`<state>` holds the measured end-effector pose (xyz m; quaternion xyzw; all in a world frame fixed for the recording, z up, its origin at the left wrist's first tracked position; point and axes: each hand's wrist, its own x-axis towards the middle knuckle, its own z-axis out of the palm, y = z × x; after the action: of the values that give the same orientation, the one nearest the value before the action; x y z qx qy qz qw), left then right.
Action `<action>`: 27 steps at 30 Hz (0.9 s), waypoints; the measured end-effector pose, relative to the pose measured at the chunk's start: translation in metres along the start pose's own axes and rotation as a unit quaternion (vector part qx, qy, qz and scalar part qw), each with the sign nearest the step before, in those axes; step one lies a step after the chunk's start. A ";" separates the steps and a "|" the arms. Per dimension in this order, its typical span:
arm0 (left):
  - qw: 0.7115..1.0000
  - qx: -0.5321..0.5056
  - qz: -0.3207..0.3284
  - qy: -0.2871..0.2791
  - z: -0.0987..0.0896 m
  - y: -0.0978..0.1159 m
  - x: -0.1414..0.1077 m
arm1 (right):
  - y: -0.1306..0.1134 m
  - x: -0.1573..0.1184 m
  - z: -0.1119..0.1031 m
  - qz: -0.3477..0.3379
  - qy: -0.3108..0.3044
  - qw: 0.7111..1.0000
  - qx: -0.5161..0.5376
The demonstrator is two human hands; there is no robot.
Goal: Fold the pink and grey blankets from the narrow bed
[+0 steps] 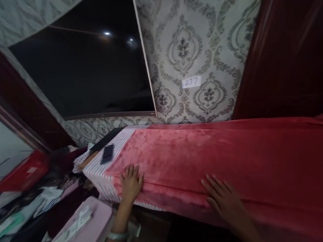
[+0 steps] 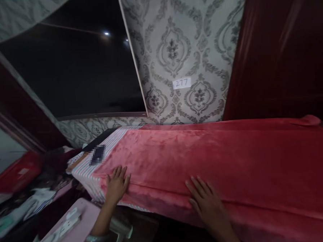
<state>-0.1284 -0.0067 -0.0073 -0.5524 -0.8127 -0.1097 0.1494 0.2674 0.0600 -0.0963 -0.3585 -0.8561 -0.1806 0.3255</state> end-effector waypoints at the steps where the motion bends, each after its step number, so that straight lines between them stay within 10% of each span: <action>1: 1.000 -0.006 -0.018 0.006 -0.002 -0.010 0.000 | 0.001 0.000 0.002 -0.004 0.005 1.000 0.000; 9: 0.993 -0.033 -0.103 0.050 -0.026 -0.062 0.016 | 0.001 -0.001 0.002 -0.010 0.007 1.000 -0.006; 27: 0.956 -0.084 -0.271 -0.080 -0.035 -0.120 0.070 | -0.006 0.004 -0.010 0.028 -0.039 0.998 0.029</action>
<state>-0.2598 -0.0017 0.0493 -0.3291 -0.9291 -0.1690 0.0014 0.2646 0.0524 -0.0868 -0.3790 -0.8628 -0.1323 0.3072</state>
